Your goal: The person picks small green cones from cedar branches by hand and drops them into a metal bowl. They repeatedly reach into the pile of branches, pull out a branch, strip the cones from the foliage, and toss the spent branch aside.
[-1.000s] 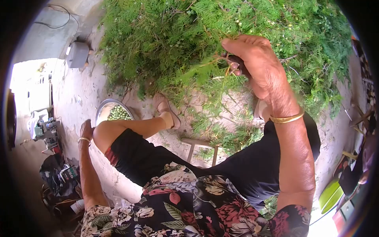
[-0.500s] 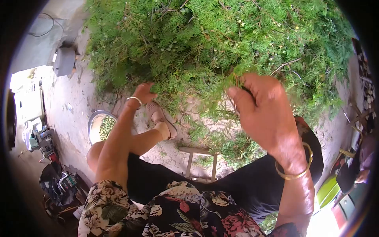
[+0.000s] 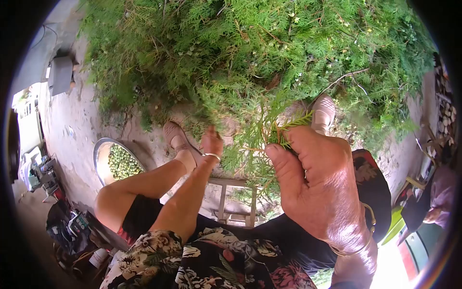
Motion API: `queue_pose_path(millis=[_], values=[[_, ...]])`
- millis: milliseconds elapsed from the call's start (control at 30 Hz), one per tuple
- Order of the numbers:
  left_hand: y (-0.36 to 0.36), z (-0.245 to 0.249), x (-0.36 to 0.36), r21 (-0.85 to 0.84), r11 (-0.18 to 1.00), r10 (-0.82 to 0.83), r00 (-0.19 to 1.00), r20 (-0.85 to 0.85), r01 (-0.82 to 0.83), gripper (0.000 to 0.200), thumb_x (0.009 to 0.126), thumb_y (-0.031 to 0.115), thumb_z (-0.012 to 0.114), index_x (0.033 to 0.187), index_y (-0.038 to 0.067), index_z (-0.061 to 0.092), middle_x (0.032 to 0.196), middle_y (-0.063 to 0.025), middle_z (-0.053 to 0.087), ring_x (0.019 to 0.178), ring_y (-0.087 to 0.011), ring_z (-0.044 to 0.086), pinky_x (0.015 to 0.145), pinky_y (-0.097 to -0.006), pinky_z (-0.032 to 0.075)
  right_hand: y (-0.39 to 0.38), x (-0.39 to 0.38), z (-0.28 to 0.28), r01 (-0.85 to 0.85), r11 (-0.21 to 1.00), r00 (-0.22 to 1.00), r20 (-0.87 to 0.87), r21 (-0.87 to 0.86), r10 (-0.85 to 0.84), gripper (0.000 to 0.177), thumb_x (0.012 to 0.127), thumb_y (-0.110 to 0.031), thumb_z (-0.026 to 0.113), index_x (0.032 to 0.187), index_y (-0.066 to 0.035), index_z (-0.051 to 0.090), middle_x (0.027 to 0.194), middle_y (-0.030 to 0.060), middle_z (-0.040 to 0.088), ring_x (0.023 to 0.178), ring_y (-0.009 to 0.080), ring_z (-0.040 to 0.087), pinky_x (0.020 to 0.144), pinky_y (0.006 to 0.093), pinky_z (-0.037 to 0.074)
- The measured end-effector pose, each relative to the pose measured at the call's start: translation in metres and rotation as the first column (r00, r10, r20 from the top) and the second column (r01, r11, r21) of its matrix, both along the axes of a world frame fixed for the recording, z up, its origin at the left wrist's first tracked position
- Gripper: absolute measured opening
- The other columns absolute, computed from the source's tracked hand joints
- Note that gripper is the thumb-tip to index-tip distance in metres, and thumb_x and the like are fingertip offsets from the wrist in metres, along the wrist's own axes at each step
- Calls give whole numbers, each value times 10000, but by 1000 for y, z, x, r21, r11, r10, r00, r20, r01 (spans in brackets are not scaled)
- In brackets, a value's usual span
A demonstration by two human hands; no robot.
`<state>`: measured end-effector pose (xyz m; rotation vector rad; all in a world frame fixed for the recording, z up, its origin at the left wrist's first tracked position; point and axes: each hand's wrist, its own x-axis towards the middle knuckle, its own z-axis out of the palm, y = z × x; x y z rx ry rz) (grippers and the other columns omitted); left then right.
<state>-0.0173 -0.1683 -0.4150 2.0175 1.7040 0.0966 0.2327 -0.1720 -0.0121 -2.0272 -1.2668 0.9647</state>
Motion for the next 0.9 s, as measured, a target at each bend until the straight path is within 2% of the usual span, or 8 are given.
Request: queue_pose_path(millis=[33, 100, 233, 300, 433, 800, 833, 900], values=[[-10, 12, 10, -189, 982, -22, 1000, 14, 24, 283, 812, 111, 555, 1074, 8, 567, 984, -240, 593, 790, -403, 608, 697, -481, 508, 0, -2, 0, 11, 1000, 1000, -4, 4, -11, 257, 828, -54, 636, 671, 4, 441, 522, 149, 371, 441, 297, 364, 444, 362, 305], [-25, 47, 27, -329, 884, -325, 943, 74, 331, 262, 806, 110, 560, 1055, 32, 585, 955, -232, 597, 785, -398, 610, 694, -476, 506, -1, -6, -3, 6, 1000, 1000, 6, 22, -6, 257, 825, -56, 639, 672, 4, 441, 524, 152, 374, 443, 305, 372, 446, 367, 307], [-25, 72, 44, -286, 900, -315, 944, 96, 330, 250, 803, 109, 560, 1043, 55, 603, 916, -239, 602, 788, -391, 615, 677, -473, 504, -1, -6, 0, -5, 1000, 999, 37, -17, 6, 258, 819, -59, 646, 678, 4, 439, 528, 156, 383, 451, 328, 393, 452, 378, 315], [-4, 41, 38, 57, 987, -158, 978, 132, 152, 231, 809, 117, 558, 1025, 65, 620, 903, -229, 607, 795, -390, 617, 695, -472, 503, -3, -7, -1, -4, 1000, 999, 45, 1, 4, 261, 819, -56, 645, 675, 3, 436, 532, 157, 384, 452, 330, 388, 452, 379, 314], [68, 37, 21, -84, 992, 105, 983, 148, -93, 268, 777, 76, 620, 1044, 60, 625, 948, -214, 635, 859, -383, 620, 777, -456, 498, -5, -2, 1, -46, 999, 994, 95, -4, 46, 246, 808, -39, 647, 675, -1, 442, 552, 151, 404, 483, 335, 391, 472, 385, 322], [123, 20, 46, -182, 983, -62, 987, -148, 34, 370, 740, 139, 682, 1080, 34, 580, 920, -256, 627, 847, -439, 611, 752, -482, 503, -3, 7, 3, -56, 998, 986, 156, 29, 51, 183, 771, -21, 666, 724, -7, 490, 602, 134, 467, 539, 352, 421, 514, 419, 347], [122, 12, 41, -182, 983, -63, 987, -147, 35, 370, 740, 139, 682, 1080, 34, 580, 920, -256, 627, 847, -439, 611, 752, -482, 503, -3, 7, 3, -66, 997, 983, 176, 41, 58, 182, 770, -20, 666, 725, -10, 490, 606, 137, 473, 542, 356, 430, 513, 420, 348], [121, 3, 34, -434, 901, 30, 998, 48, -6, 314, 764, 101, 672, 1057, 26, 589, 848, -228, 642, 743, -392, 639, 658, -466, 522, -3, 8, 2, -87, 996, 982, 173, 34, 79, 178, 769, -15, 662, 723, -10, 490, 608, 143, 478, 549, 361, 449, 514, 425, 354]])
